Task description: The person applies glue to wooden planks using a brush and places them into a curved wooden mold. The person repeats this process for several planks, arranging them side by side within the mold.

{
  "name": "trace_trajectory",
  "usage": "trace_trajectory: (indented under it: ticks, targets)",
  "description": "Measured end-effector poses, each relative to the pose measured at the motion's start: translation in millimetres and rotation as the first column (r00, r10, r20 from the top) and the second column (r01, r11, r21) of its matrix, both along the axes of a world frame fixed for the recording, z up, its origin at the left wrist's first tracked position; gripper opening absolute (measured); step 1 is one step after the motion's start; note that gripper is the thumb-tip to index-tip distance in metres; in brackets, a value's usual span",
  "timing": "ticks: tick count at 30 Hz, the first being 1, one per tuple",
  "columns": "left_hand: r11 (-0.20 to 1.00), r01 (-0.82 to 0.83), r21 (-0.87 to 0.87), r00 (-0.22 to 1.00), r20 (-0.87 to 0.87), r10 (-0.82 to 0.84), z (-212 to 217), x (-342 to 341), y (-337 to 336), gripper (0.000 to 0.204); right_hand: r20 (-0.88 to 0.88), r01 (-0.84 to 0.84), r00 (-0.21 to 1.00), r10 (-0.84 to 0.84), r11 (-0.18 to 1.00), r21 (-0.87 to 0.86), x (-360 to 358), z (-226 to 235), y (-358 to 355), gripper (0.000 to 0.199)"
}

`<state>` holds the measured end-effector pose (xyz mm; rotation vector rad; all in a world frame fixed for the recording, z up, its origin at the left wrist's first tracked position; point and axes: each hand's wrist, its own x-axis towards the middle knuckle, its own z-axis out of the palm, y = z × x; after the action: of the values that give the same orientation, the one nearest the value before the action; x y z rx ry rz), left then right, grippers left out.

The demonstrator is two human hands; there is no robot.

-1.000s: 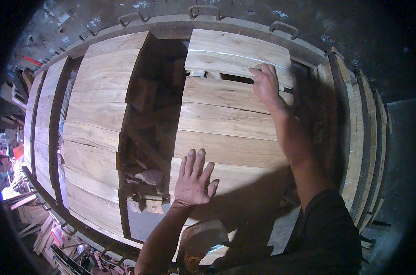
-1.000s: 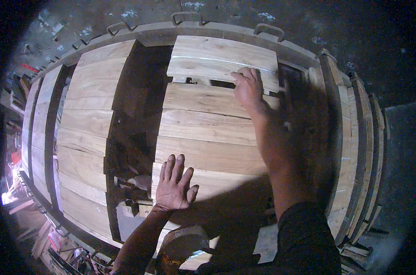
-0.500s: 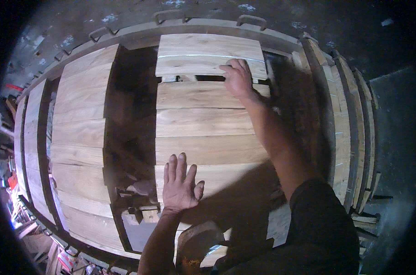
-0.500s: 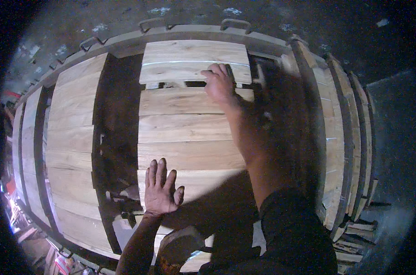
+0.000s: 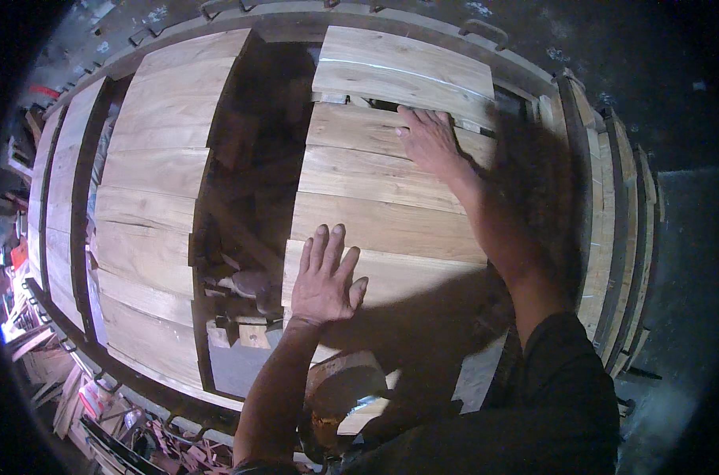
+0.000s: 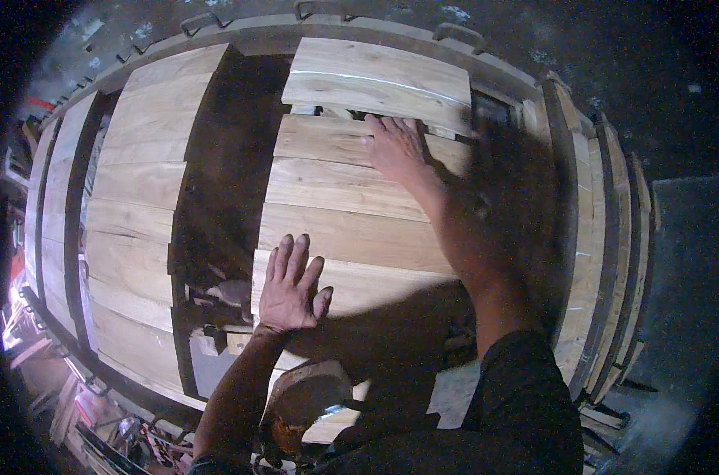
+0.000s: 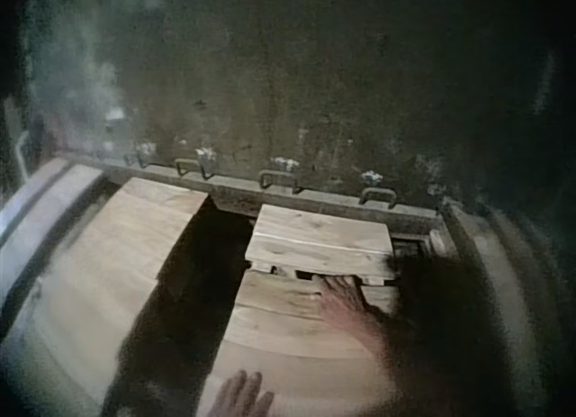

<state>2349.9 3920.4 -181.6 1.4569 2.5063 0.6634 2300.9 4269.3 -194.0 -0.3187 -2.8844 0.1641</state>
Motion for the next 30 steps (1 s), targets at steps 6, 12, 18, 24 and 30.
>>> trace_trajectory:
  ticks: [6, 12, 18, 24, 30]
  targets:
    - [1.0, -0.01, 0.019, 1.0, -0.004, 0.01, 3.3, -0.1, -4.0, 0.051, 0.324, 0.11, 0.946, -0.02, 0.958, -0.263, -23.1, 43.8, 24.6, 0.049]
    - [0.999, -0.003, 0.05, 1.0, -0.02, 0.004, 4.3, 0.7, -9.0, 0.054, 0.404, 0.051, 0.915, 0.023, 0.984, -0.172, 8.5, 78.8, -13.7, 0.046]
    - [0.893, -0.383, 0.236, 0.765, 0.623, 0.164, 43.3, 2.8, -18.8, 0.086, -0.012, -0.228, 0.973, 0.229, 0.973, 0.019, 93.8, 137.9, -95.5, 0.037]
    - [0.762, -0.276, 0.586, 0.961, 0.185, 0.205, 108.4, 18.4, -91.0, 0.065, -0.31, -0.453, 0.83, 0.464, 0.885, 0.111, 174.4, 169.9, -156.6, 0.039]
    - [0.901, -0.228, 0.37, 0.961, -0.065, 0.27, 133.4, 58.4, -156.9, 0.045, -0.266, -0.288, 0.93, 0.254, 0.953, -0.098, 244.9, 168.6, -223.0, 0.041]
